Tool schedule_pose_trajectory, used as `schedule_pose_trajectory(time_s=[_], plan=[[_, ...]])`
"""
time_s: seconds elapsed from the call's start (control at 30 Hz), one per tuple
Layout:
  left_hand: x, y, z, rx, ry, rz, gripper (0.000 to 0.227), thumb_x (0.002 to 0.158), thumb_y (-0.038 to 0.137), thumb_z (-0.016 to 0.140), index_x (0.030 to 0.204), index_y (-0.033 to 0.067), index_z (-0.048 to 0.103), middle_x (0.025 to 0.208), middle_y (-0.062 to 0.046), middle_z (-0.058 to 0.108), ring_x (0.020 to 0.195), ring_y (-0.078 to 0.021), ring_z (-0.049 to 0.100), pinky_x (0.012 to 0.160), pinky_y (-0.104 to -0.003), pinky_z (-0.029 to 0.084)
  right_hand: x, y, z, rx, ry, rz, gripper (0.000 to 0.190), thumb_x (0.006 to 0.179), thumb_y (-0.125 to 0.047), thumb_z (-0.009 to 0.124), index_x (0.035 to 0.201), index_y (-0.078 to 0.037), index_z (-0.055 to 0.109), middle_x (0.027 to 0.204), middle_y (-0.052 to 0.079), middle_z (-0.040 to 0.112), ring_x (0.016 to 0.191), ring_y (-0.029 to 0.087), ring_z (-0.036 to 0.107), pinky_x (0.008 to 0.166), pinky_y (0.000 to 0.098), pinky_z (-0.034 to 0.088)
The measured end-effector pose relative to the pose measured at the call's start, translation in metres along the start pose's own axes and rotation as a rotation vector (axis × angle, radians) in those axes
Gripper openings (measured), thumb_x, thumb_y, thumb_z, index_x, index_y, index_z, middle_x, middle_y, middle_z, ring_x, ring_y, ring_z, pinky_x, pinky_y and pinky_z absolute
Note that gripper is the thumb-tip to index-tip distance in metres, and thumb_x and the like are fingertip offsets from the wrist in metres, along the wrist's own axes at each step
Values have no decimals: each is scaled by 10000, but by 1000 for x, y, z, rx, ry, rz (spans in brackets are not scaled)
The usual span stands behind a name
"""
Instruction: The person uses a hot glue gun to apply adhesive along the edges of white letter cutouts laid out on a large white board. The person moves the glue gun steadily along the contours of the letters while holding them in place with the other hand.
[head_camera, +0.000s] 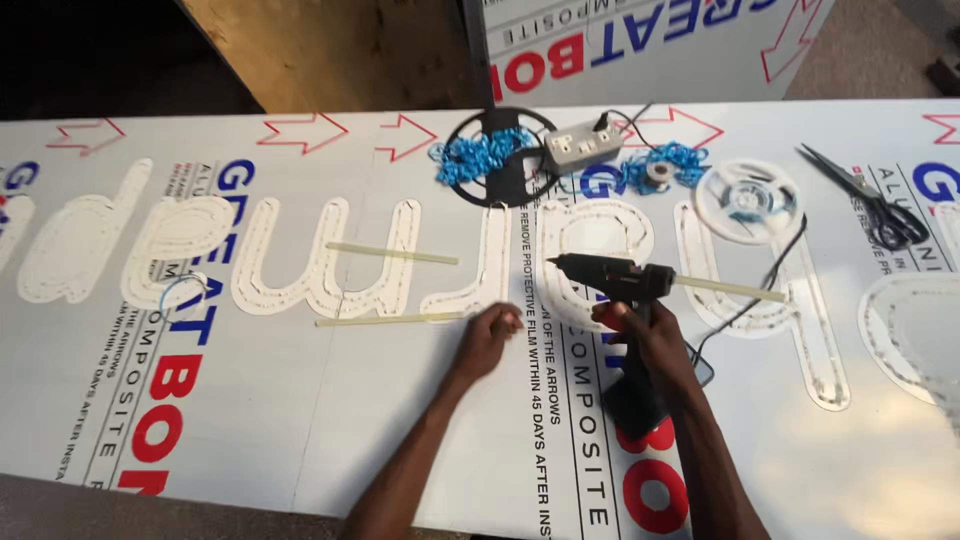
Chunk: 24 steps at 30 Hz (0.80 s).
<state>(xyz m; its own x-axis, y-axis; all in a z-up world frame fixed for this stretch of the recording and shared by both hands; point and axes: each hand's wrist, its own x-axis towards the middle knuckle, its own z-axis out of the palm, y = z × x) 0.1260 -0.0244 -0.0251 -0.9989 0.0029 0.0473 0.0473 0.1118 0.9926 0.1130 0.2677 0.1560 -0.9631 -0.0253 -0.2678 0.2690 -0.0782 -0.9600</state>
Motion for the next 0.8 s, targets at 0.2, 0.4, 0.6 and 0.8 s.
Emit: schedule_pose_trajectory(time_s=[0.2, 0.4, 0.6, 0.8], plan=[[120, 11, -75, 343, 115, 2, 292, 1168, 149, 516, 1284, 71, 772, 1100, -209, 807, 1042, -373, 773, 892, -500, 653, 26, 5, 16, 3, -35, 39, 524, 1018, -262, 845, 1391, 82, 712, 1135, 286, 773, 946, 384, 769, 823, 524, 663], [187, 36, -122, 1037, 219, 150, 158, 963, -24, 717, 1086, 42, 790, 1101, -153, 749, 1169, -415, 736, 1000, -546, 628, 52, 17, 19, 9, -60, 70, 466, 1024, -260, 836, 1360, 37, 711, 1078, 245, 793, 823, 338, 785, 768, 486, 669], [238, 6, -122, 987, -7, 277, 319, 1010, 299, 836, 1287, 164, 755, 1321, -17, 653, 1317, -319, 613, 1077, -539, 544, 66, 16, 30, 45, -61, 102, 526, 1031, -262, 814, 1396, 89, 671, 1142, 301, 762, 925, 393, 768, 798, 524, 650], [238, 17, -135, 1087, -3, 355, 314, 1009, 408, 847, 1115, 176, 663, 1095, -5, 587, 1186, -303, 621, 1037, -520, 509, 72, 16, 32, 38, -69, 115, 489, 1036, -264, 800, 1395, 53, 699, 1175, 280, 809, 1039, 386, 790, 856, 504, 648]])
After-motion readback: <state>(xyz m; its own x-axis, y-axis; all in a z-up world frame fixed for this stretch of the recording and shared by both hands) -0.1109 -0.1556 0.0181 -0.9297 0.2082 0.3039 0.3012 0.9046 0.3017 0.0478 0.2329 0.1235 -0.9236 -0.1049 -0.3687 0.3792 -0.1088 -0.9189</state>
